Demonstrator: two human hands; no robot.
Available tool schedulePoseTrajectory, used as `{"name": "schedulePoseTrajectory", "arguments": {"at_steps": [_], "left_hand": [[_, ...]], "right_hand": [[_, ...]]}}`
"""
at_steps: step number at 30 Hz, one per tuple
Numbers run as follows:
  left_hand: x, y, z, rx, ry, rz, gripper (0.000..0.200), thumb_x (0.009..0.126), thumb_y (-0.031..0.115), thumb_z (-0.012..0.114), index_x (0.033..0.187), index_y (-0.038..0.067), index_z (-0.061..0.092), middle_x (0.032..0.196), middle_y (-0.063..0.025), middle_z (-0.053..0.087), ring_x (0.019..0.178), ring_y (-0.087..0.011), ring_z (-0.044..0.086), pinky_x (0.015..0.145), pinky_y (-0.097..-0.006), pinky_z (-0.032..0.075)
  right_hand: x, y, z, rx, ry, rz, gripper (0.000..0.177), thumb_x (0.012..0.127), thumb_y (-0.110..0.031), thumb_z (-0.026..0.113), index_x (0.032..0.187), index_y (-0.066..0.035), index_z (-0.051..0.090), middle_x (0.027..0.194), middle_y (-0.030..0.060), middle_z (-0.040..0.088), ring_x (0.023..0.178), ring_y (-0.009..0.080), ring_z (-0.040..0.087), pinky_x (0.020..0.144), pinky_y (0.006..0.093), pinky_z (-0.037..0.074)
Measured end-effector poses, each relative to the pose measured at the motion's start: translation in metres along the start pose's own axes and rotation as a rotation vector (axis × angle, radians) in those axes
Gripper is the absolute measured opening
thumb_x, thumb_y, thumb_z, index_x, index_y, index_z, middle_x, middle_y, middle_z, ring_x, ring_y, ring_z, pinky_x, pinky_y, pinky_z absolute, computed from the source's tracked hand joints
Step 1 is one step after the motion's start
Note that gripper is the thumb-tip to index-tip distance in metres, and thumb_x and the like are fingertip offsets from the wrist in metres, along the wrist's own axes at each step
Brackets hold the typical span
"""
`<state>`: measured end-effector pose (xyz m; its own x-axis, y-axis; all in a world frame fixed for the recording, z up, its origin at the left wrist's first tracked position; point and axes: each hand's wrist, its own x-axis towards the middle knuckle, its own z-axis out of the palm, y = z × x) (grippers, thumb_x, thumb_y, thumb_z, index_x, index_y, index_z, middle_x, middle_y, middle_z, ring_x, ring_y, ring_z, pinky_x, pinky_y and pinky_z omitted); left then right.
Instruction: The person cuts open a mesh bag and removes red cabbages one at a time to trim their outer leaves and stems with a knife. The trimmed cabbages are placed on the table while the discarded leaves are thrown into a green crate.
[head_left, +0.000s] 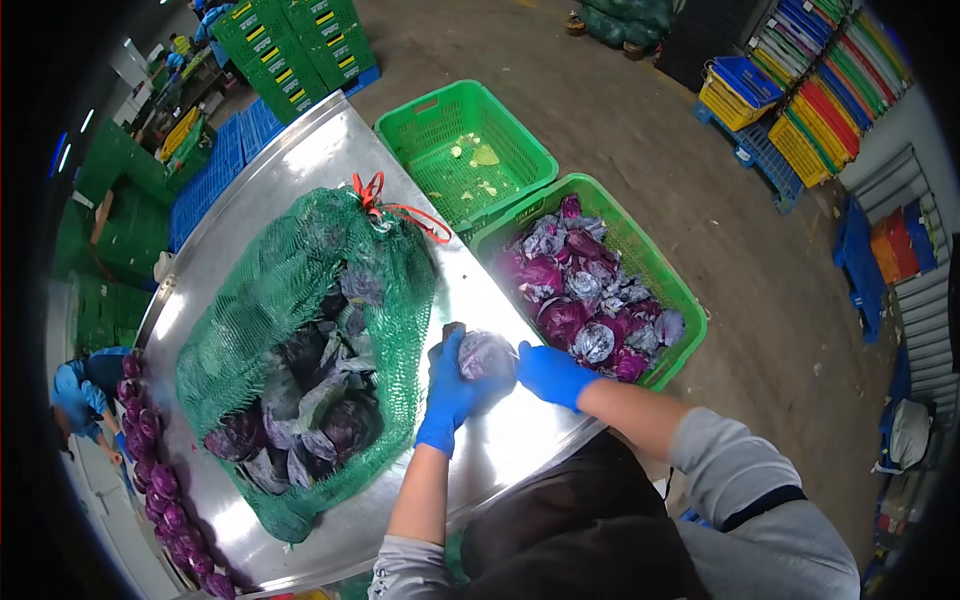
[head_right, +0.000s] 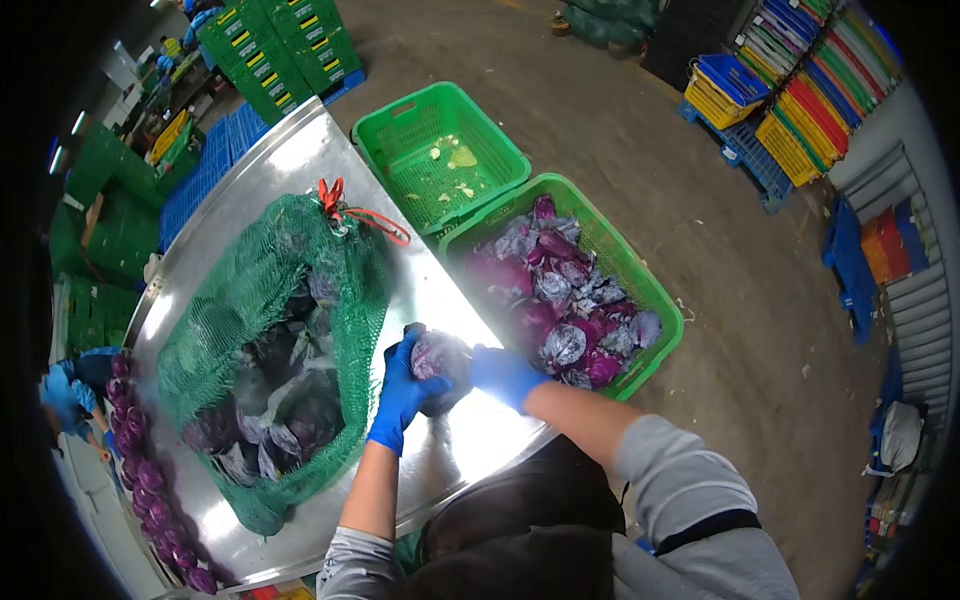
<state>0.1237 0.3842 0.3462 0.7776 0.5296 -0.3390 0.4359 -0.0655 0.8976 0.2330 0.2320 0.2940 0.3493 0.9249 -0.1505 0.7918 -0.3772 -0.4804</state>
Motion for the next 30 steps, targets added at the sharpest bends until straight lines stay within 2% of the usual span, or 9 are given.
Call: {"name": "schedulePoseTrajectory", "arguments": {"at_steps": [3,8,10,12,16,20,24,28,30], "left_hand": [[-0.010,0.008,-0.007,-0.038,0.009,0.048,0.096,0.049,0.012,0.078,0.136,0.011,0.038,0.125,-0.0132,0.034,0.116,-0.0284,0.043,0.104,-0.0348,0.035],[-0.037,-0.035,-0.007,-0.335,-0.037,0.302,0.100,0.055,0.024,0.085,0.137,0.005,0.030,0.130,-0.0132,0.035,0.119,-0.0234,0.042,0.103,-0.0338,0.037],[-0.053,-0.037,0.001,-0.398,-0.050,0.270,0.092,0.063,0.020,0.081,0.136,0.003,0.029,0.131,-0.0127,0.036,0.119,-0.0234,0.042,0.105,-0.0343,0.033],[-0.062,-0.042,0.013,-0.490,0.158,0.047,0.082,0.070,0.014,0.076,0.136,0.002,0.029,0.131,-0.0125,0.037,0.121,-0.0233,0.040,0.105,-0.0339,0.032],[-0.084,-0.039,0.016,-0.440,0.311,0.067,0.074,0.072,0.007,0.072,0.134,0.003,0.033,0.135,-0.0119,0.037,0.126,-0.0241,0.037,0.106,-0.0336,0.029],[-0.075,-0.046,0.009,-0.464,0.270,0.182,0.057,0.080,0.011,0.067,0.130,0.002,0.040,0.127,-0.0107,0.046,0.117,-0.0215,0.046,0.101,-0.0342,0.036],[-0.072,-0.073,-0.005,-0.465,0.616,-0.067,0.030,0.088,0.016,0.057,0.111,-0.004,0.058,0.108,-0.0112,0.059,0.098,-0.0157,0.056,0.090,-0.0285,0.042],[-0.093,-0.034,0.019,0.296,0.376,0.498,0.077,0.071,0.016,0.076,0.133,-0.002,0.035,0.134,-0.0158,0.042,0.122,-0.0209,0.042,0.101,-0.0349,0.033],[-0.073,-0.050,0.043,0.224,0.356,0.204,0.092,0.066,0.019,0.080,0.137,-0.003,0.027,0.137,-0.0174,0.038,0.124,-0.0240,0.040,0.104,-0.0357,0.031]], "right_hand": [[0.024,-0.003,-0.004,0.146,-0.139,0.260,0.032,0.088,-0.016,0.043,0.114,0.002,0.049,0.098,0.0227,0.063,0.083,0.0334,0.063,0.073,0.0395,0.049],[-0.001,0.000,-0.008,0.635,0.049,0.034,0.053,0.089,-0.025,0.052,0.137,-0.012,0.035,0.076,0.0147,0.062,0.061,0.0256,0.061,0.058,0.0381,0.049],[-0.019,-0.006,-0.010,0.797,-0.071,0.097,0.057,0.090,-0.028,0.053,0.141,-0.013,0.031,0.071,0.0128,0.060,0.053,0.0201,0.058,0.053,0.0347,0.048],[-0.039,-0.006,-0.004,0.713,0.236,0.133,0.055,0.091,-0.032,0.054,0.139,-0.013,0.036,0.065,0.0082,0.056,0.046,0.0120,0.049,0.047,0.0285,0.044],[-0.040,0.023,-0.016,1.066,0.072,0.834,0.045,0.090,-0.028,0.054,0.129,-0.007,0.045,0.087,0.0100,0.065,0.075,0.0216,0.062,0.067,0.0354,0.051],[-0.041,-0.046,-0.039,0.576,0.288,0.323,0.052,0.086,-0.028,0.057,0.133,-0.010,0.041,0.089,0.0082,0.065,0.080,0.0206,0.063,0.072,0.0342,0.051],[-0.029,-0.059,-0.020,0.874,0.233,0.012,0.061,0.083,-0.037,0.063,0.134,-0.012,0.042,0.108,0.0167,0.063,0.087,0.0272,0.064,0.079,0.0346,0.049],[-0.026,-0.046,-0.017,0.793,0.078,0.138,0.054,0.082,-0.038,0.064,0.126,-0.010,0.052,0.110,0.0152,0.062,0.097,0.0278,0.062,0.084,0.0349,0.047],[-0.024,-0.043,-0.004,0.650,0.157,0.041,0.052,0.084,-0.039,0.061,0.127,-0.013,0.051,0.113,0.0157,0.061,0.093,0.0310,0.063,0.081,0.0359,0.049]]}}
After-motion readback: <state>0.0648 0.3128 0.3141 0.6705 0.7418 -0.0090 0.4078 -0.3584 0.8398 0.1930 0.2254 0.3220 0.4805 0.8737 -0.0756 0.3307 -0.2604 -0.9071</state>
